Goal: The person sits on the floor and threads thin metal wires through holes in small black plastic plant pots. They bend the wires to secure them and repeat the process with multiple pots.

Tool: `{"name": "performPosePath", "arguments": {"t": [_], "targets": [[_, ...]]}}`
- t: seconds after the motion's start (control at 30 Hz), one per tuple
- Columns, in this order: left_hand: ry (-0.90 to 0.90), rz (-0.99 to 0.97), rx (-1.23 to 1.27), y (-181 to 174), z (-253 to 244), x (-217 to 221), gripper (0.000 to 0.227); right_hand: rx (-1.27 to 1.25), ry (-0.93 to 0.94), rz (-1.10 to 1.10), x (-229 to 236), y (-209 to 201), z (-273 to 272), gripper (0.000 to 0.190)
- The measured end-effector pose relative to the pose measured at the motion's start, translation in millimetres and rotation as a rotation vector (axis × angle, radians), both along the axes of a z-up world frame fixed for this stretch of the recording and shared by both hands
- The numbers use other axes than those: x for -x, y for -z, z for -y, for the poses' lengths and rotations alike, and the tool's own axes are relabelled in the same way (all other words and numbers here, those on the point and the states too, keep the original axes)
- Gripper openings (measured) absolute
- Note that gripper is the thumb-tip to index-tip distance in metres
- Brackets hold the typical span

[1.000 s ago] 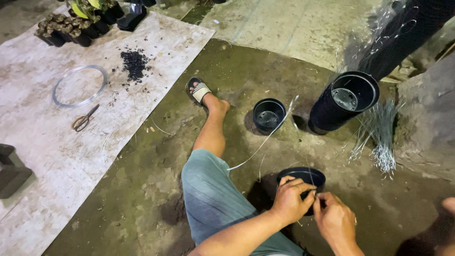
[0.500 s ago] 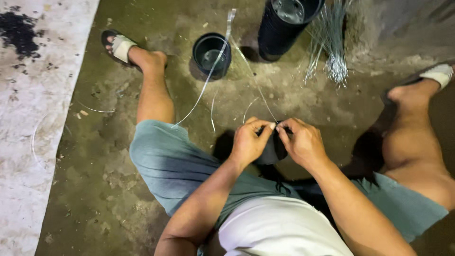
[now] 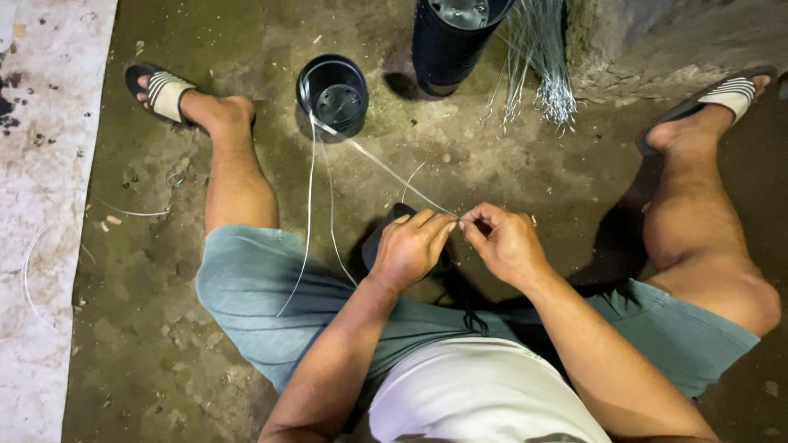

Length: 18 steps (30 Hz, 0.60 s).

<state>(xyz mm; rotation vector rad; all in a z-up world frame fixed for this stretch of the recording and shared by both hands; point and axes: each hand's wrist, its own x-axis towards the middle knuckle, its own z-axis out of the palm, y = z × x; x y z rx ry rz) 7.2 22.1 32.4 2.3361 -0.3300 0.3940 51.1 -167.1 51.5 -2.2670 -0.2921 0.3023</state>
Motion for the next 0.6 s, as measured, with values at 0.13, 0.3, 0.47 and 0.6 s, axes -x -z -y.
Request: {"name": "performPosePath", "arguments": {"t": [0.13, 0.3, 0.47, 0.6], "targets": [[0.021, 0.086, -0.132, 0, -2, 0, 0.017, -0.213, 0.065, -0.174, 2, 12, 1, 0.007], [0.019, 0.085, -0.102, -3, 3, 2, 0.011, -0.339, 0.078, -0.084, 9, 20, 3, 0.006], [-0.055, -0.001, 0.089, 3, 16, 8, 0.011, -0.485, 0.131, -0.086, 10, 33, -1, 0.003], [-0.101, 0.057, 0.242, 10, 19, 9, 0.011, -0.541, 0.126, -0.181, 4, 41, 0, 0.003]]}}
